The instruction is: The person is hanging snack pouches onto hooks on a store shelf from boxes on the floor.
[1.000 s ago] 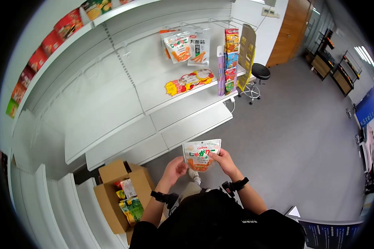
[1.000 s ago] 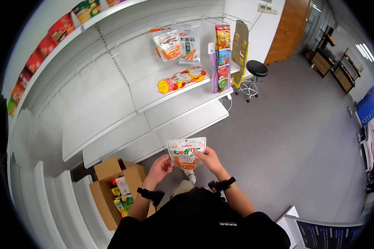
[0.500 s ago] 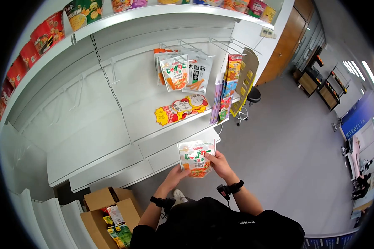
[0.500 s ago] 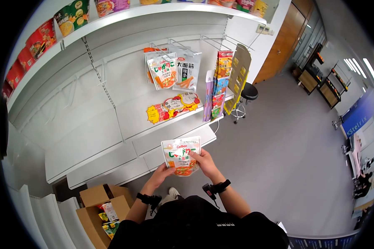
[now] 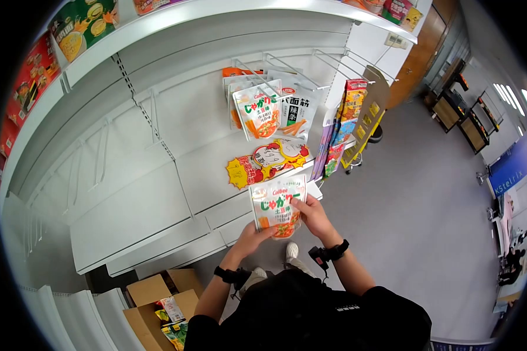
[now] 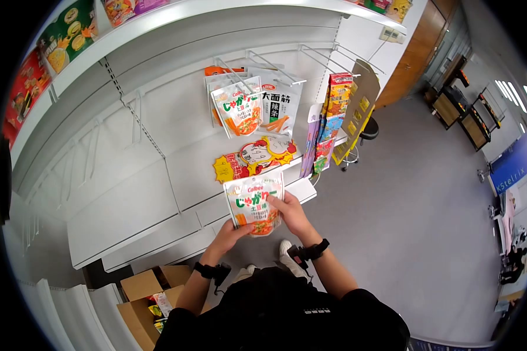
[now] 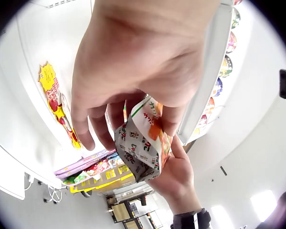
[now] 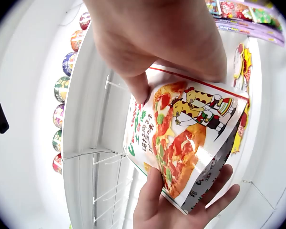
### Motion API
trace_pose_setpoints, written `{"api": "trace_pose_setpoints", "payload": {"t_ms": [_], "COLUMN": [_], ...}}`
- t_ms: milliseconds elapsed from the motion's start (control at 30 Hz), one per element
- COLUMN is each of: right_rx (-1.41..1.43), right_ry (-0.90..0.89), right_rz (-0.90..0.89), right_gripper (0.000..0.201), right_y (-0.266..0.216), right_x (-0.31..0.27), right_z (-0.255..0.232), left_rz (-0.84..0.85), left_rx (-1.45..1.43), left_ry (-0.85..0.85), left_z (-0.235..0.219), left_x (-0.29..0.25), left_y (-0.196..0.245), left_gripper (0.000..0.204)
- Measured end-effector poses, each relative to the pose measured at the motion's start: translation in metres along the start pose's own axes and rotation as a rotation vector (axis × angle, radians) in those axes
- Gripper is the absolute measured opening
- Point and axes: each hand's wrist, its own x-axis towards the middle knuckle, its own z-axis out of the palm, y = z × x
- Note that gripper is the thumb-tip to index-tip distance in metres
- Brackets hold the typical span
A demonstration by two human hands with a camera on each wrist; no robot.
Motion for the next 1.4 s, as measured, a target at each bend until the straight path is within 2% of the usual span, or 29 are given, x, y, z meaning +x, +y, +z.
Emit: {"api": "trace_pose_setpoints", "payload": {"t_ms": [100,233,467,567,900,933,1067,1167,1267,1400], "right_rx": [-0.079,-0.121,-0.061,-0.172,-0.255,-0.140,-0.180,-0.098,-0.075,-0.021], "right_ry": [-0.049,-0.148,-0.260,-0.291,-0.371,-0.363,-0.371,-0.391,-0.379,-0.347], "right_rz": [-0.046,-0.179,-0.223,-0.213,-0.172,-0.163,-0.145,-0.111,-0.156,-0.197], "right_gripper": [0.032,0.029,0.029,0.028,0.023,0.023,0.025,0.025,0.025,0.023], "right_y": [-0.030,-0.068,-0.131,-0.133,-0.133,-0.132,-0.132,-0.125,-0.113,-0.102], "right_x": [0.036,0.090,0.149,0.174,0.208,0.208,0.212,0.227,0.246,0.264], "right_z": [0.002,-0.004,0.001,-0.010,-0.017,-0.013,-0.016,-0.014,-0.009,0.001], "left_rz": [0.077,0.243,0.246,0.246,0.255,0.236,0.201,0.185,0.250,0.322], "left_rx": [-0.005,0.134,0.163,0.171,0.101,0.122,0.152,0.182,0.182,0.138], "left_ry": [0.070,0.143,0.315,0.360,0.478,0.489,0.542,0.566,0.645,0.672], "left_z": [-0.005,-0.008,-0.007,-0.006,-0.008,-0.008,-0.006,-0.013,-0.007,-0.007], "left_x": [0.026,0.064,0.116,0.130,0.148,0.148,0.149,0.152,0.159,0.165], "left_y": [0.018,0.048,0.094,0.095,0.081,0.082,0.084,0.082,0.091,0.094], "left_gripper": [0.041,0.039,0.033,0.032,0.033,0.033,0.034,0.034,0.029,0.038]}}
